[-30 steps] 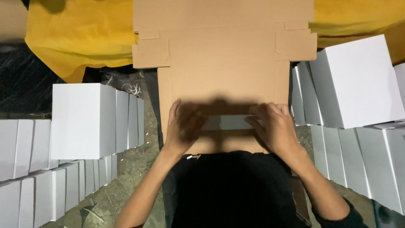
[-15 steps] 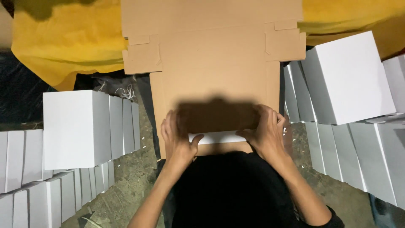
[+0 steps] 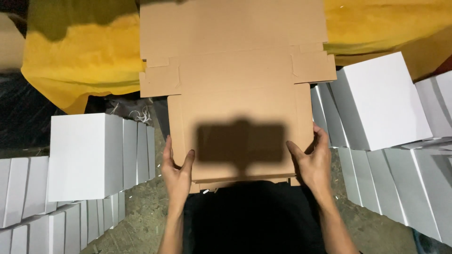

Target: Folding and assembling cardboard boxes from flat templates by hand.

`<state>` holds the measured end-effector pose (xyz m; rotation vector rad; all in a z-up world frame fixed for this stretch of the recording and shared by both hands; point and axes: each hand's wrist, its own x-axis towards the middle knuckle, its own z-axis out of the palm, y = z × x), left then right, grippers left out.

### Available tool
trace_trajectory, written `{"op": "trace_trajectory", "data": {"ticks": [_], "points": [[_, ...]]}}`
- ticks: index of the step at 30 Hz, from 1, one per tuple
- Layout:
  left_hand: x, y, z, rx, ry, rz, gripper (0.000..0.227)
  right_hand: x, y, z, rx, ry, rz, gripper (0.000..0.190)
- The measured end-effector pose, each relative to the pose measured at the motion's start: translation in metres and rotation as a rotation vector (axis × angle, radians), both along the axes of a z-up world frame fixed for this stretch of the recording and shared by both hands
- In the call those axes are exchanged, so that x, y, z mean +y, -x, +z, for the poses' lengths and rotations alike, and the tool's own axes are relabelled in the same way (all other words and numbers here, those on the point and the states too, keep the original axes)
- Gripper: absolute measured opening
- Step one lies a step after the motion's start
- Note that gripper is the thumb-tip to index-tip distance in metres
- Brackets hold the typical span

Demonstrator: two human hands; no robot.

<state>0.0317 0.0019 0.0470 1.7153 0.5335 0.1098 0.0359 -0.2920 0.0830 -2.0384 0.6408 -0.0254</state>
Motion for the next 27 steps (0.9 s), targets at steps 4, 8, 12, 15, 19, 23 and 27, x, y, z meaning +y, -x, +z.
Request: {"op": "trace_trajectory", "data": {"ticks": [4,8,12,15,19,23,27], "points": [[-0.005,-0.001,0.000,-0.052,0.015,0.040,0.077,-0.014,-0.002,-0.010,0.000,0.057,-0.028,0.080],[-0.015,-0.003,0.004,-0.089,-0.050,0.057,0.070,-0.019,-0.005,-0.026,-0.074,0.349,0.095,0.050],[-0.021,-0.005,0.004,-0.148,-0.212,0.074,0.060,-0.024,-0.006,-0.043,-0.097,0.508,0.226,0.033],[-0.022,0.002,-0.002,-0.236,-0.536,0.001,0.021,-0.021,-0.007,-0.064,-0.134,0.613,0.269,0.022],[-0.022,0.000,-0.025,-0.234,-0.624,-0.002,0.043,-0.008,-0.011,-0.064,-0.272,0.581,0.306,0.012],[-0.045,-0.004,-0.037,-0.296,-0.804,-0.105,0.044,-0.013,-0.005,-0.069,-0.328,0.559,0.465,0.015],[-0.032,-0.006,-0.027,-0.177,-0.722,-0.305,0.051,-0.038,-0.008,-0.025,-0.137,0.116,0.299,0.023]]}}
